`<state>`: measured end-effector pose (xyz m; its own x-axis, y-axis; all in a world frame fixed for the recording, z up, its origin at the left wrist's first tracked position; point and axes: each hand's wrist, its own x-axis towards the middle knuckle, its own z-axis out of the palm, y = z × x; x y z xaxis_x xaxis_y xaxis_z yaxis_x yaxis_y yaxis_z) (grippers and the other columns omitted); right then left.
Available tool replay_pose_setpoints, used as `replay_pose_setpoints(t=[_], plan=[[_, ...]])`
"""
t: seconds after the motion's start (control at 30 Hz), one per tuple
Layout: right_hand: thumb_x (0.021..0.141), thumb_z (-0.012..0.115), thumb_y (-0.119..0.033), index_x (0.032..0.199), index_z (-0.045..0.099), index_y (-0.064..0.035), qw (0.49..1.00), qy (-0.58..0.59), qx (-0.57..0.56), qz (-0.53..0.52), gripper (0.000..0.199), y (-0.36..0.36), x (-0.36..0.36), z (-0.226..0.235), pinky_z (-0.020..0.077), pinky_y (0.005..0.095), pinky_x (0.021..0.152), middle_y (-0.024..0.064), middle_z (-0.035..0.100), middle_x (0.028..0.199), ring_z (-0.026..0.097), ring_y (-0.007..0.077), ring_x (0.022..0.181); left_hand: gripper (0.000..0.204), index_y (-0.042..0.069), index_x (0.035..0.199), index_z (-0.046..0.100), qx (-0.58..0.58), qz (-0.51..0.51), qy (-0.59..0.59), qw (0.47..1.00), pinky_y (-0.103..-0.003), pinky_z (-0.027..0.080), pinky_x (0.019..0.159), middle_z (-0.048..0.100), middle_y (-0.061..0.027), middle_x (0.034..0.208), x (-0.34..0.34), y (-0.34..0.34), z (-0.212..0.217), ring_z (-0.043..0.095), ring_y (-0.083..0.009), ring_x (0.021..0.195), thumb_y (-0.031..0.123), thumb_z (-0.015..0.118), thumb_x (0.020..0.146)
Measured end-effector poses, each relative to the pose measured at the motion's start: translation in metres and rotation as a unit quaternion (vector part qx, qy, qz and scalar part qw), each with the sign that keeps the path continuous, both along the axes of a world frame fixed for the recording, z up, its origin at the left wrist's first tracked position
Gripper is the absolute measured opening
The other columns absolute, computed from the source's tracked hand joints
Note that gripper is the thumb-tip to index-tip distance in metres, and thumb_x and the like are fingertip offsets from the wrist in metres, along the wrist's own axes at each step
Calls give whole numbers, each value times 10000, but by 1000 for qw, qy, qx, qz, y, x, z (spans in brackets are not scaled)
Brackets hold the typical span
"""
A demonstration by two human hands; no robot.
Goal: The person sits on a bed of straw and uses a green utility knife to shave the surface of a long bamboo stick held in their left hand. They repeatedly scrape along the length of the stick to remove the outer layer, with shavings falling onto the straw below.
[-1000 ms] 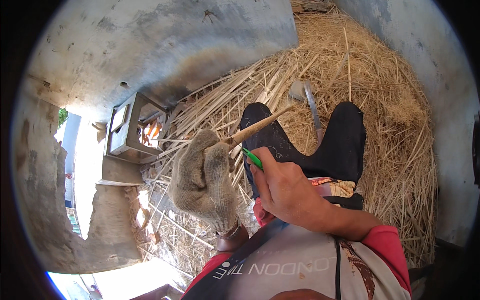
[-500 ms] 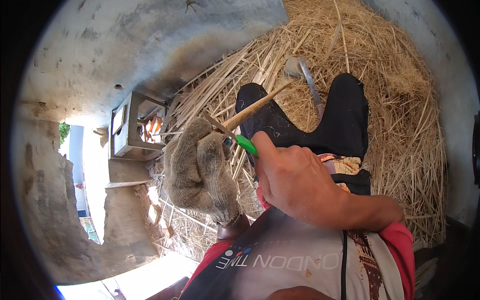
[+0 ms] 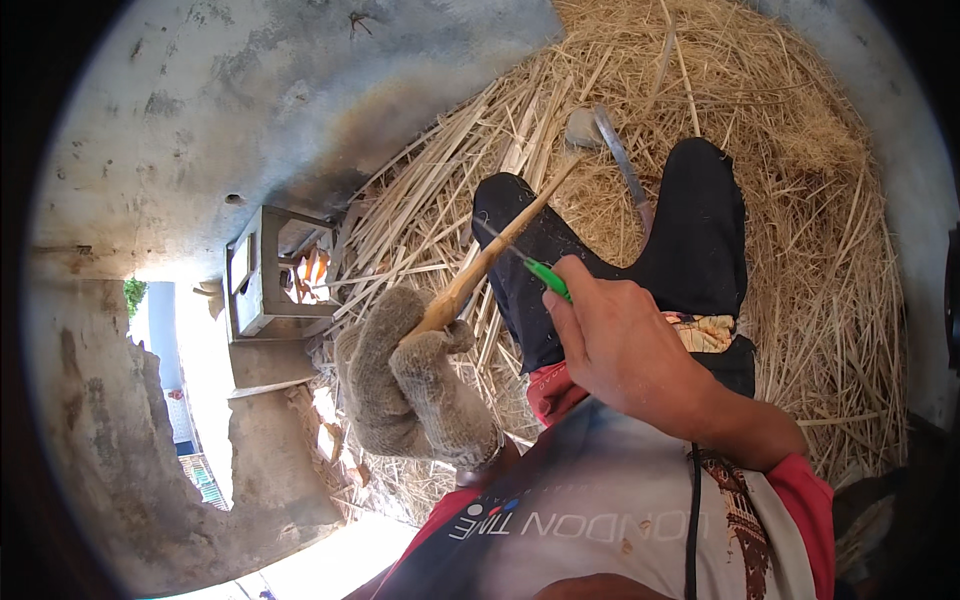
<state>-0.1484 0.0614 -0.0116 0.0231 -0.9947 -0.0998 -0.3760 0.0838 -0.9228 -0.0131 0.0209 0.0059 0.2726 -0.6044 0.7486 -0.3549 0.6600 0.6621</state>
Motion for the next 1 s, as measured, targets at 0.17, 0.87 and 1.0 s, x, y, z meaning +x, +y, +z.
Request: replay_pose_setpoints(t=[0.17, 0.87, 1.0], plan=[[937, 591, -41, 981, 443, 12, 993, -23, -102, 63, 163, 14, 15, 29, 462, 480, 513, 215, 575, 626, 620, 420, 594, 428, -96, 971, 666, 8, -14, -9, 1000, -227, 455, 388, 623, -166, 809, 4, 3, 1, 603, -187, 489, 332, 676, 955], [970, 567, -91, 991, 450, -10, 990, -64, -124, 22, 144, -5, 14, 1, 492, 528, 534, 229, 602, 623, 635, 447, 596, 398, -78, 997, 672, 19, -36, -12, 999, -263, 520, 455, 602, -173, 864, 5, -7, -3, 629, -207, 576, 315, 685, 939], [969, 584, -61, 949, 469, -3, 991, -13, -131, -6, 131, -11, 28, -1, 472, 496, 506, 220, 575, 599, 624, 441, 590, 392, -75, 1002, 673, 16, -40, -11, 999, -270, 533, 468, 599, -175, 875, 3, -6, -2, 635, -211, 593, 312, 687, 936]])
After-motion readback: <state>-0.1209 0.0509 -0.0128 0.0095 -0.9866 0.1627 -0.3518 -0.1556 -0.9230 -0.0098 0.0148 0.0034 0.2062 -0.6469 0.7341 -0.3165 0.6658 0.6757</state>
